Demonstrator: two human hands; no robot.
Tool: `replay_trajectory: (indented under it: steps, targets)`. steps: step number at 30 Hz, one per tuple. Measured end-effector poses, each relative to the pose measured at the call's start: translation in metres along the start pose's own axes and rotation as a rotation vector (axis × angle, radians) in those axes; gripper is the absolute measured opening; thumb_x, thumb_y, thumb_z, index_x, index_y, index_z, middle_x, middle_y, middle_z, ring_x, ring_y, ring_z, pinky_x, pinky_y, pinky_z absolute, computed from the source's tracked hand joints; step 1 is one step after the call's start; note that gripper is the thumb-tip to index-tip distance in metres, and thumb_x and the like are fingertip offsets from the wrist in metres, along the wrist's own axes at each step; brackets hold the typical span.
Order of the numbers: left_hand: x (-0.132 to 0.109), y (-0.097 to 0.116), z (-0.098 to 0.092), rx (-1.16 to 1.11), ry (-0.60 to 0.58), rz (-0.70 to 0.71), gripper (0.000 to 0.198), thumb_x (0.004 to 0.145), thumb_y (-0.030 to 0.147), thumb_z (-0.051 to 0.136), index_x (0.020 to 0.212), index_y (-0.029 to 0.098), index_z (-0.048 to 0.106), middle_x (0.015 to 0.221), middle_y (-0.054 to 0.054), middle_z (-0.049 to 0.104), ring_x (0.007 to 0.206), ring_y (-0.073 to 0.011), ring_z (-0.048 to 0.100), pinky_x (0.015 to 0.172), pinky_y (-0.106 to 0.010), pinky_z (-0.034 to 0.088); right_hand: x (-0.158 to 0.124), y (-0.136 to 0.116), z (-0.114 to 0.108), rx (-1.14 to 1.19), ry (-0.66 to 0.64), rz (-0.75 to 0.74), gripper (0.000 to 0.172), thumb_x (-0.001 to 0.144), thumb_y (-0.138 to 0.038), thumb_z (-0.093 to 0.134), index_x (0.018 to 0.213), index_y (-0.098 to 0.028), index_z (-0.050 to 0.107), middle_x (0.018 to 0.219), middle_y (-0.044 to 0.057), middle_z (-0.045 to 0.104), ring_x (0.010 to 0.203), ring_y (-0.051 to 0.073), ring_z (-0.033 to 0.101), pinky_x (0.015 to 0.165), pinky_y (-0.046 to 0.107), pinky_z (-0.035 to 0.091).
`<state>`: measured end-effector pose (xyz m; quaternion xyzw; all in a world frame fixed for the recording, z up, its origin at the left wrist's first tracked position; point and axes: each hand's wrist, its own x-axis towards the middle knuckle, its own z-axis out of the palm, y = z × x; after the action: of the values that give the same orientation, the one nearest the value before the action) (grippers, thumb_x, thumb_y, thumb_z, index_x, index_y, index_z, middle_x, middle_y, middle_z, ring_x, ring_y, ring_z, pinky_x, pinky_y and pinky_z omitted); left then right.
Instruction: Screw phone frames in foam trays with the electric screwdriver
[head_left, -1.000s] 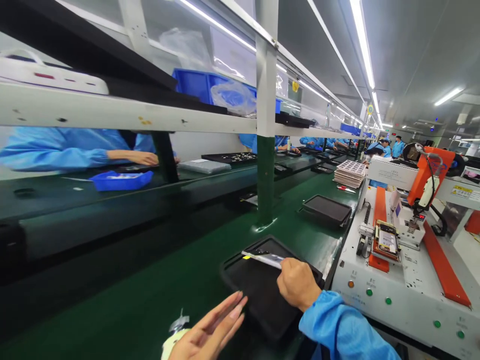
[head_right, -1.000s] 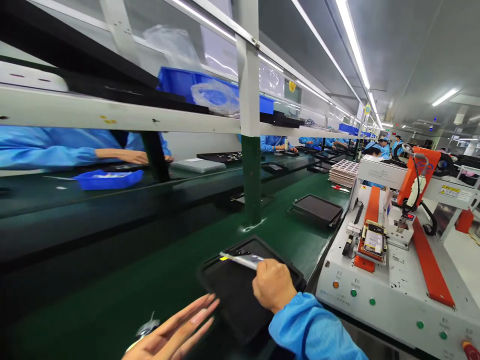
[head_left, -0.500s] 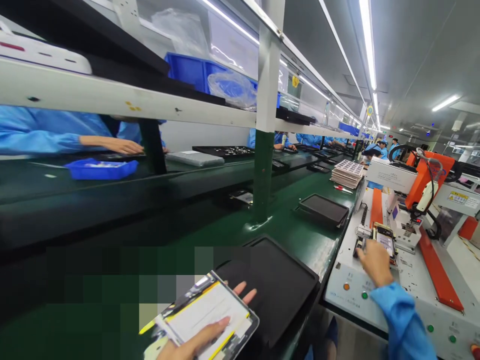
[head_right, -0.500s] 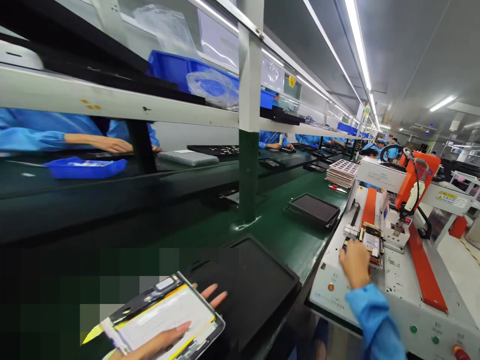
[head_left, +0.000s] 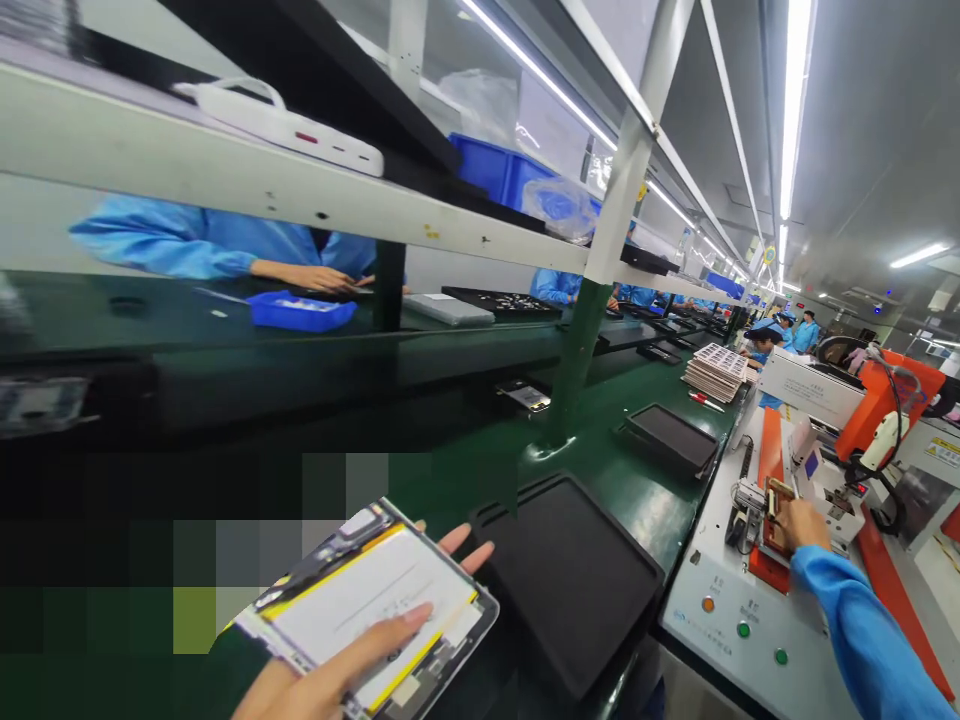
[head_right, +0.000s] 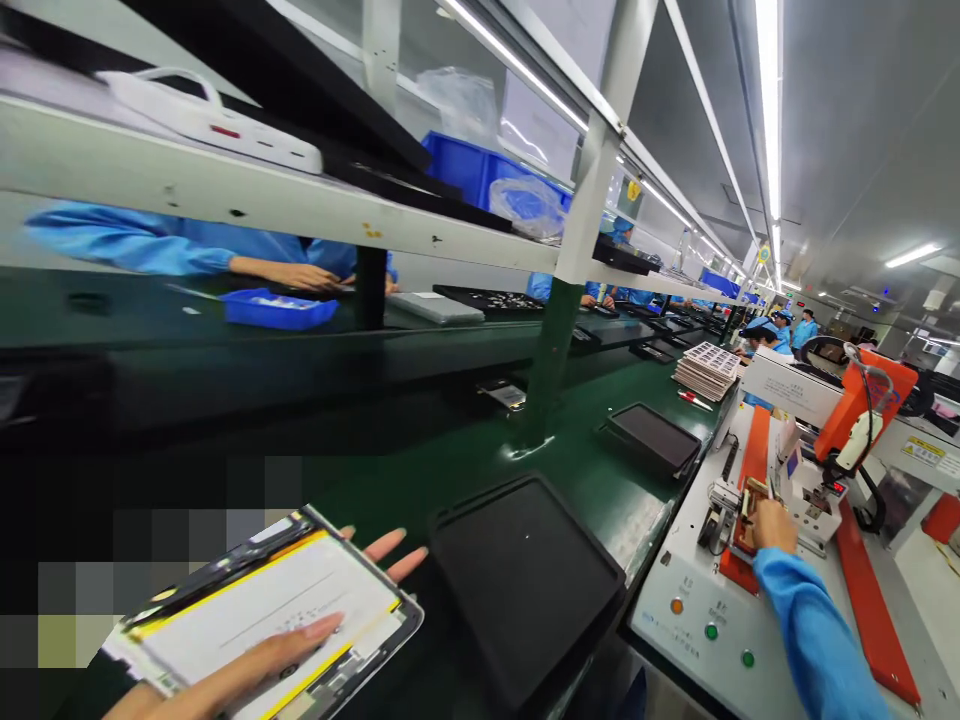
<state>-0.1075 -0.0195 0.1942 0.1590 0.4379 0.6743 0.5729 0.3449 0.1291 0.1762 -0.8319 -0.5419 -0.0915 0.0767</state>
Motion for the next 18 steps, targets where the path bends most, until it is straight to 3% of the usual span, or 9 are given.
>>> replay_trajectory:
  steps: [3,6,9,11,15,18]
  targets:
    - [-0.011,0.01,0.0,-0.023,-0.038,0.036,0.079,0.038,0.026,0.083,0.114,0.022,0.06,0.119,-0.007,0.065,0.119,-0.0376,0.051,0.084,-0.036,0.056,-0.005,0.022,-0.014,-0.043,0.03,-0.042,0.024,0.088,-0.017,0.043,0.078,-0.016,0.065,0.083,0.014,0.068,0.079,0.023,0.066,0.067,0.032,0.048]
    - [-0.014,0.012,-0.001,-0.072,-0.114,0.108,0.072,0.052,0.024,0.081,0.119,0.02,0.056,0.127,-0.009,0.06,0.118,-0.0347,0.053,0.09,-0.038,0.054,-0.023,0.015,-0.019,-0.023,0.098,-0.163,0.032,0.089,-0.024,0.035,0.094,-0.017,0.066,0.081,0.014,0.068,0.076,0.026,0.066,0.066,0.034,0.047]
    - [-0.011,0.009,-0.002,-0.077,-0.082,0.124,0.06,0.061,0.021,0.075,0.118,0.017,0.057,0.129,-0.012,0.057,0.115,-0.0341,0.056,0.089,-0.041,0.055,-0.064,-0.03,-0.012,0.306,0.229,-0.433,0.039,0.087,-0.037,0.036,0.106,-0.016,0.064,0.072,0.01,0.067,0.061,0.023,0.062,0.06,0.033,0.046]
    - [-0.009,0.007,-0.002,-0.06,-0.027,0.094,0.049,0.067,0.019,0.071,0.115,0.014,0.059,0.127,-0.014,0.059,0.111,-0.0332,0.059,0.085,-0.041,0.057,-0.098,-0.076,-0.004,0.615,0.212,-0.575,0.043,0.087,-0.045,0.039,0.099,-0.015,0.067,0.063,0.007,0.065,0.051,0.019,0.057,0.055,0.031,0.044]
    - [-0.009,0.009,-0.002,-0.016,0.016,0.06,0.036,0.076,0.017,0.063,0.112,0.013,0.06,0.116,-0.014,0.066,0.095,-0.0299,0.067,0.072,-0.037,0.061,-0.138,-0.162,0.01,1.133,-0.116,-0.566,0.049,0.082,-0.058,0.048,0.088,-0.015,0.07,0.079,0.008,0.07,0.07,0.021,0.064,0.067,0.031,0.051]
    - [-0.008,0.009,-0.006,0.031,0.004,0.061,0.038,0.075,0.024,0.067,0.112,0.013,0.061,0.102,-0.013,0.071,0.085,-0.0283,0.07,0.068,-0.036,0.06,-0.141,-0.192,0.015,1.251,-0.16,-0.475,0.057,0.075,-0.062,0.056,0.096,-0.012,0.069,0.1,0.014,0.069,0.096,0.028,0.063,0.082,0.039,0.052]
